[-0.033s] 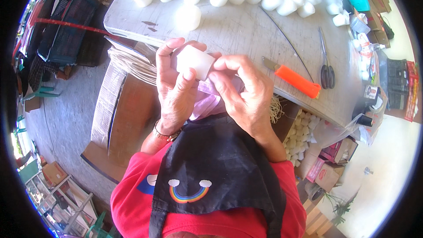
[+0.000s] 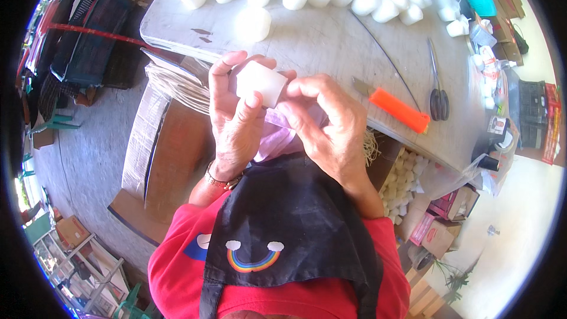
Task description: The person inserts wicks into small white candles, trims the wicks with scissors, and places the finished candles on a table. The person repeats this process for multiple candles.
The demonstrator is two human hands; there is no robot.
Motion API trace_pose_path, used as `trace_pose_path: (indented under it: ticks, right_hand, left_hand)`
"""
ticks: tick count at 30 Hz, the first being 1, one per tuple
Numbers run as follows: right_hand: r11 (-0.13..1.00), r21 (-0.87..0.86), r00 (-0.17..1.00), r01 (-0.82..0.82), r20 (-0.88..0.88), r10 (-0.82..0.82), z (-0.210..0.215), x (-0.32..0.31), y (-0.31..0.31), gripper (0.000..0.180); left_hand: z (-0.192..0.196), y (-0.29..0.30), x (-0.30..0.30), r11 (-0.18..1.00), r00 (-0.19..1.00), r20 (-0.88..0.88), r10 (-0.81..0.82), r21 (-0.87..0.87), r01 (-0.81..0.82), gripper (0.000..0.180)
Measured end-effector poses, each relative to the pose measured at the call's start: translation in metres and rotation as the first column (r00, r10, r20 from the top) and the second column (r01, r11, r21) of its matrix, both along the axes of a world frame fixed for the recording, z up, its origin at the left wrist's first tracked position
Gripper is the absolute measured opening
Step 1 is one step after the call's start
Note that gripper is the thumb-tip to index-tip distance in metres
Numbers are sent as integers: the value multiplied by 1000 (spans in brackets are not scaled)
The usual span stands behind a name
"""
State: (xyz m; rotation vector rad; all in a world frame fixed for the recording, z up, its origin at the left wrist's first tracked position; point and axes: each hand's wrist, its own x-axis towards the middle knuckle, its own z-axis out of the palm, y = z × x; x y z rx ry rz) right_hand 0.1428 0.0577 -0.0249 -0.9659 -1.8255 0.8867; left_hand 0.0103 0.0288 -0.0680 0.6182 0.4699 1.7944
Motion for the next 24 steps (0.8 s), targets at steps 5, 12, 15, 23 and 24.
trace_pose_path:
  ticks: [5,12,15,23,24]
  right_hand:
    - [997,-51,998,-56,15,56,0,5,1,19]
    - [1000,-9,1000,3,-21,-3,0,7,6,14]
    - [997,74,996,20,-85,-14,7,12,15,11]
    - [954,-183,971,-239,-51,234,4,17,20,12]
    - [957,-147,968,-251,-62,244,1,16,19,9]
  left_hand:
    - [0,1,-3,1000,998,58,-30,3,30,58]
    - [3,4,1,998,985,-172,10,-53,-20,71]
    - [6,5,-8,989,977,-172,-127,-96,112,71]
    - [7,2,-14,830,834,37,-550,-87,551,51]
    - [7,1,-14,827,830,44,-555,-81,557,49]
